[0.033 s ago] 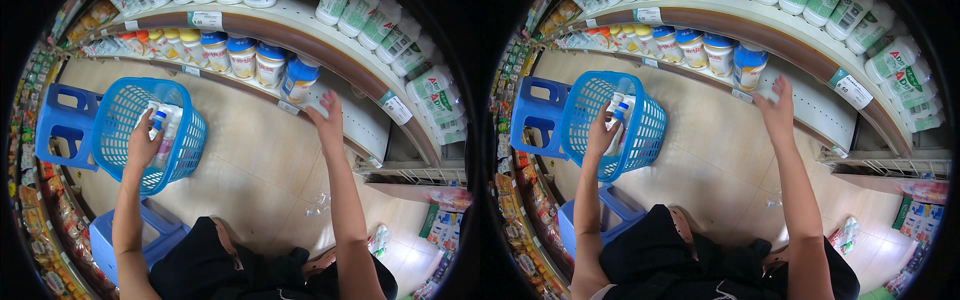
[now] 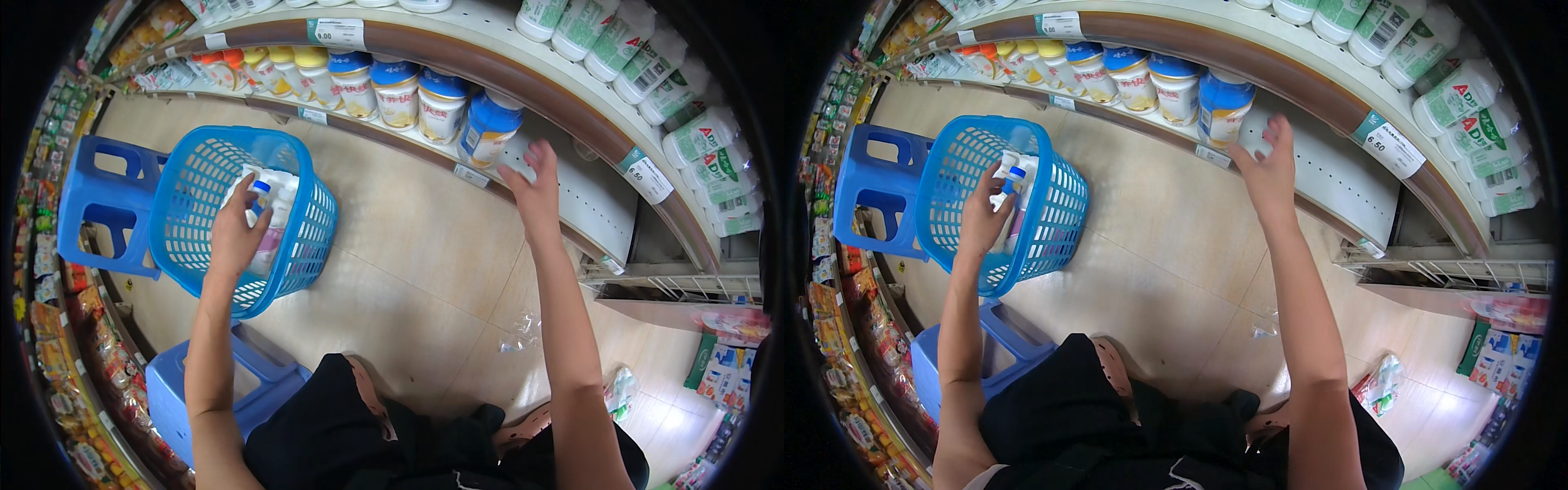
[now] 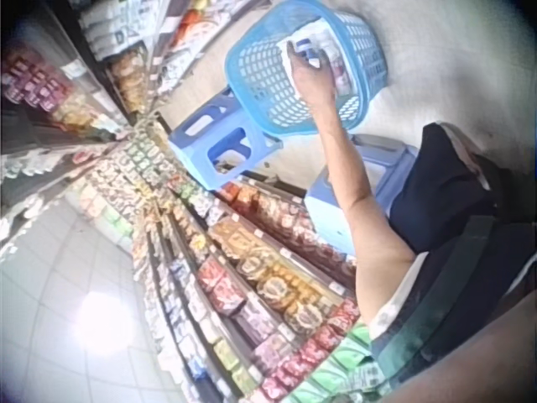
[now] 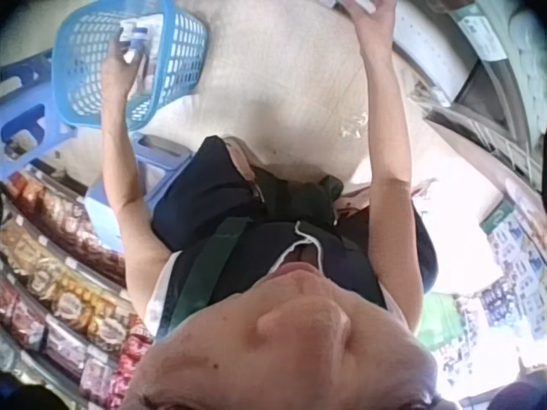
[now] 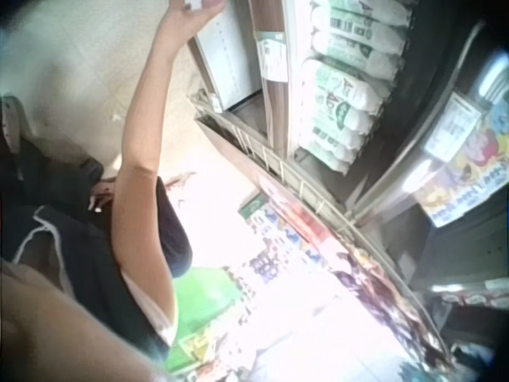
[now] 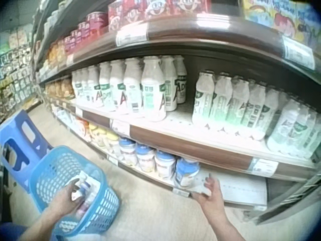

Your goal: The person sits on a low stool and restocks a refrigerated display case with bottled beverages. They unwrap shrink-wrapped packs, place bottles into the shelf, and add individual bottles from a blue basket.

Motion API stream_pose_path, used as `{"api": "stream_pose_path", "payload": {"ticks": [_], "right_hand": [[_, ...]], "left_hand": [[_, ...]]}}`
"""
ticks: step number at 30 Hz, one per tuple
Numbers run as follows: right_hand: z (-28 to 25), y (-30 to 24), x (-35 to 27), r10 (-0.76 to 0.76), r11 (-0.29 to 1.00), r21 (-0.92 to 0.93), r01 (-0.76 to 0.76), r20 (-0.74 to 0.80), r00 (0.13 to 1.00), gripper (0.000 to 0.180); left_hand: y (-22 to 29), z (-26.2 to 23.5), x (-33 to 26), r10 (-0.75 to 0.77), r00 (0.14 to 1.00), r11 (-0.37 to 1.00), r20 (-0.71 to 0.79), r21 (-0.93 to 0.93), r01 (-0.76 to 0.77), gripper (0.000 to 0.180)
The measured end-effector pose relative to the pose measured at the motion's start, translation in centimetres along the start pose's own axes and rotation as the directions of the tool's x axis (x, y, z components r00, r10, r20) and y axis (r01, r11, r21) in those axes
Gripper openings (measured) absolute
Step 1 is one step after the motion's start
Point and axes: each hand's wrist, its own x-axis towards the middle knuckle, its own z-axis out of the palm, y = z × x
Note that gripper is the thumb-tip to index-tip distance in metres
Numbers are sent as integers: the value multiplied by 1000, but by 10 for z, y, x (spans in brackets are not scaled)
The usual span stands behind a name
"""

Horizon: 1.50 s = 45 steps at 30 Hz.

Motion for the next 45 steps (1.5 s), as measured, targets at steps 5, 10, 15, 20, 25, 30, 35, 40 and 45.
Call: {"api": "stream_pose_path", "payload": {"ticks": [5,10,15,20,25,30,35,40,45], "right_hand": [[23,-1,28,-68,995,-69,77,115,991,80],[33,2,33,-158,986,-32,161,74,985,76],[33,-3,36,-193,965,-166,203,75,978,72],[37,-10,27,-175,957,-235,171,7,985,68],[32,0,17,-230,955,-200,220,-27,973,66],[30,4,2,-206,979,-15,206,-81,975,67],[18,30,-3,-257,966,-47,253,-94,962,60],[2,17,-19,-290,957,-46,286,-116,950,46],[-20,-14,-51,-275,958,-97,272,-27,961,53]], "left_hand": [[56,-3,0,106,994,963,-25,-248,-109,44],[89,4,-3,261,965,908,3,-340,-244,40],[100,11,-9,325,943,880,66,-385,-277,37],[102,14,-15,363,927,873,93,-380,-304,36],[103,15,-19,370,923,866,110,-402,-299,36],[101,15,-22,377,919,864,113,-401,-305,37],[108,15,-24,388,913,851,124,-427,-304,36],[109,18,-26,447,889,818,102,-449,-360,35],[118,21,-30,525,848,762,76,-487,-427,37]]}}
